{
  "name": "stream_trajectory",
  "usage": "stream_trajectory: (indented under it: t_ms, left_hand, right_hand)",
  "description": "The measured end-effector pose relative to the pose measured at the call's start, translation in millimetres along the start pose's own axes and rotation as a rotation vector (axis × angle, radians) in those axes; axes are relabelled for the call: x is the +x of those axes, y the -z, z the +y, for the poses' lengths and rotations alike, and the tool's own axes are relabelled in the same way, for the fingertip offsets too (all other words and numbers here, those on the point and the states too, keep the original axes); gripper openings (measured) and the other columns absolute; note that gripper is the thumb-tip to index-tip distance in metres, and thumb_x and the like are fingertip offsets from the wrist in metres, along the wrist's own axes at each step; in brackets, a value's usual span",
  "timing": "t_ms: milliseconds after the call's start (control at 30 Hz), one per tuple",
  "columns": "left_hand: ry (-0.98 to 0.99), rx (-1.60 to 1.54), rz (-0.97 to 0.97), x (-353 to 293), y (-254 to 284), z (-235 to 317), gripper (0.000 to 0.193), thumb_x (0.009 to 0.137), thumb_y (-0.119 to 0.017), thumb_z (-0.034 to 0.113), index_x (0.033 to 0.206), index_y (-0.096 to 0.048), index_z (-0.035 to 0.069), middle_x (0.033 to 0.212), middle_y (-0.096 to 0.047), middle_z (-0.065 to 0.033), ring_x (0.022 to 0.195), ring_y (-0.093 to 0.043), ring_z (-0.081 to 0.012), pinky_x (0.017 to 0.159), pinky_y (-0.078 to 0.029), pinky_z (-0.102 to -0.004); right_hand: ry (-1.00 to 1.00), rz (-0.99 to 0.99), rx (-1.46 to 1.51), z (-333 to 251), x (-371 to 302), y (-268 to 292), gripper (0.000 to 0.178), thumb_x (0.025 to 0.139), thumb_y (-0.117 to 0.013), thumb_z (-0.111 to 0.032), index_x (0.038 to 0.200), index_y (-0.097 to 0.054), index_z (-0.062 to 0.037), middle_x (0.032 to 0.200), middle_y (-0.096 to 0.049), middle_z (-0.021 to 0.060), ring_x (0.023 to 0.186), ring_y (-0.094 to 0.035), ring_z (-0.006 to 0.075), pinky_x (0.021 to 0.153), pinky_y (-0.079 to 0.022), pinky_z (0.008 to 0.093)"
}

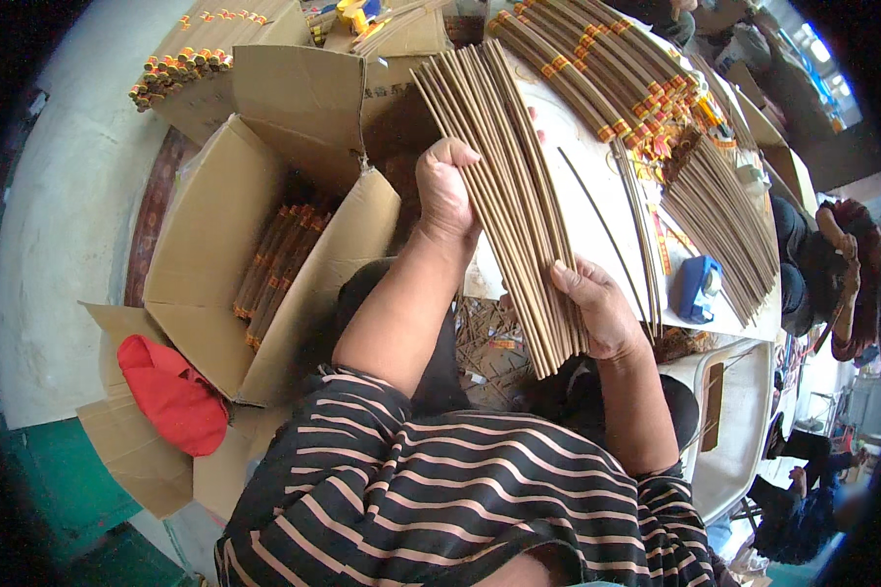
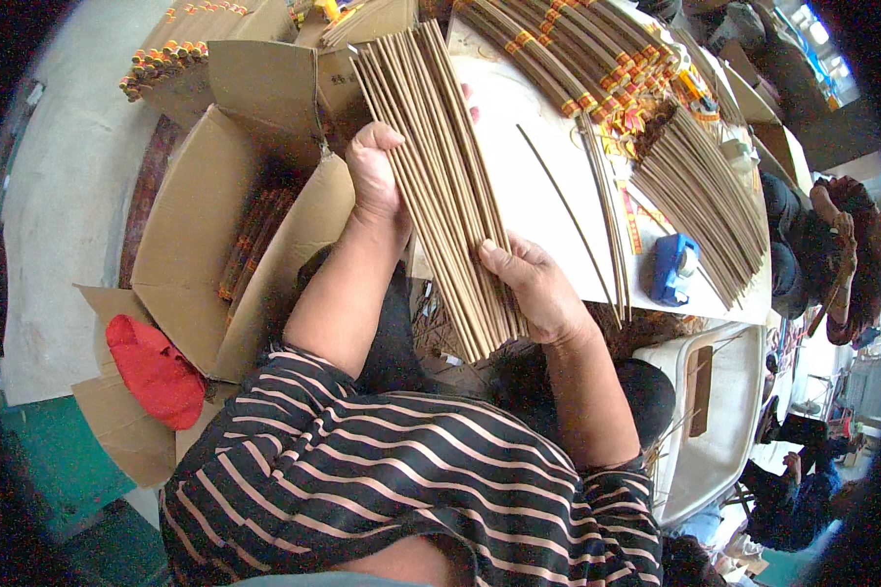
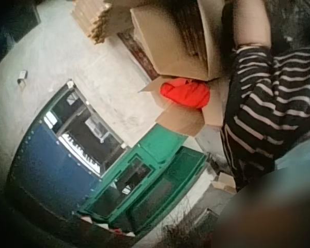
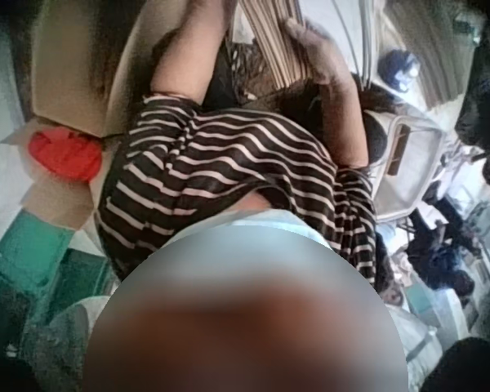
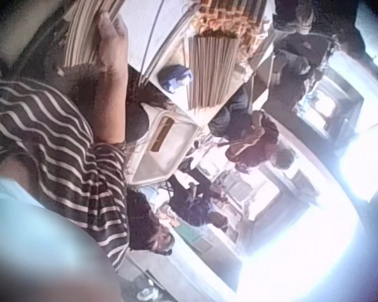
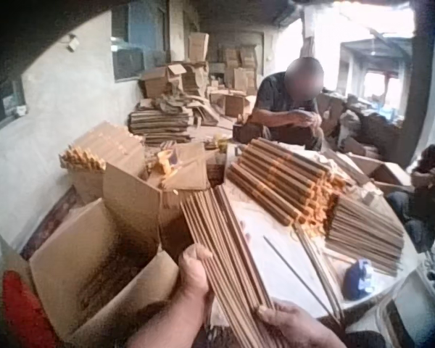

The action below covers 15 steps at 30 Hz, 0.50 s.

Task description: The person gathers thin wooden sticks from a table, aligns them into bundles, and secures each bundle with a small paper band. Completed bundles are placed into a cardboard box. The person repeats this process continuously.

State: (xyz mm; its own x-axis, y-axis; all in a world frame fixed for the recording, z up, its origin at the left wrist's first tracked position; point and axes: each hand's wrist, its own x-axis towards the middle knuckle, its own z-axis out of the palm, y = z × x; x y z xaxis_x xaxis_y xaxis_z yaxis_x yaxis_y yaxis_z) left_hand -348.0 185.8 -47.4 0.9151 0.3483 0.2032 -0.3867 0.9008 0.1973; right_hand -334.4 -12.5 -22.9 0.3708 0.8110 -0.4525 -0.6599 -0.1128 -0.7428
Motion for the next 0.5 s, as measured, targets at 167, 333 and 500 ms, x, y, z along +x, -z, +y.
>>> stream_trajectory:
  t_ms: [167,333,500]
  left_hand:
    - [-0.025,0.016,0.014,-0.1,-6.1,0.4,0.069,0.059,-0.038,0.014,0.124,-0.039,-0.010,0.117,-0.052,-0.0264,0.106,-0.052,-0.0402,0.098,-0.040,-0.0467]
    - [-0.002,0.105,0.053,-2.3,-3.1,2.0,0.066,0.064,-0.044,0.017,0.125,-0.037,-0.009,0.117,-0.051,-0.0252,0.109,-0.051,-0.0372,0.100,-0.038,-0.0452]
    - [-0.064,0.079,0.148,-1.2,-8.6,-6.1,0.046,0.074,-0.047,0.011,0.116,-0.045,-0.006,0.105,-0.057,-0.0202,0.099,-0.057,-0.0312,0.091,-0.047,-0.0432]
  right_hand:
    - [0.056,-0.025,-0.027,6.5,4.7,5.4,0.038,0.090,-0.050,-0.023,0.115,-0.047,0.0055,0.094,-0.062,0.0198,0.080,-0.065,0.0262,0.070,-0.055,0.0330]
    - [0.030,-0.018,-0.006,2.2,-0.2,-3.4,0.028,0.091,-0.051,-0.018,0.112,-0.052,-0.0001,0.092,-0.064,0.0080,0.077,-0.063,0.0135,0.070,-0.052,0.0273]
    - [0.077,0.019,-0.103,0.8,-4.8,-12.5,0.029,0.092,-0.050,-0.016,0.114,-0.049,0.0017,0.097,-0.062,0.0088,0.083,-0.061,0.0134,0.075,-0.051,0.0277]
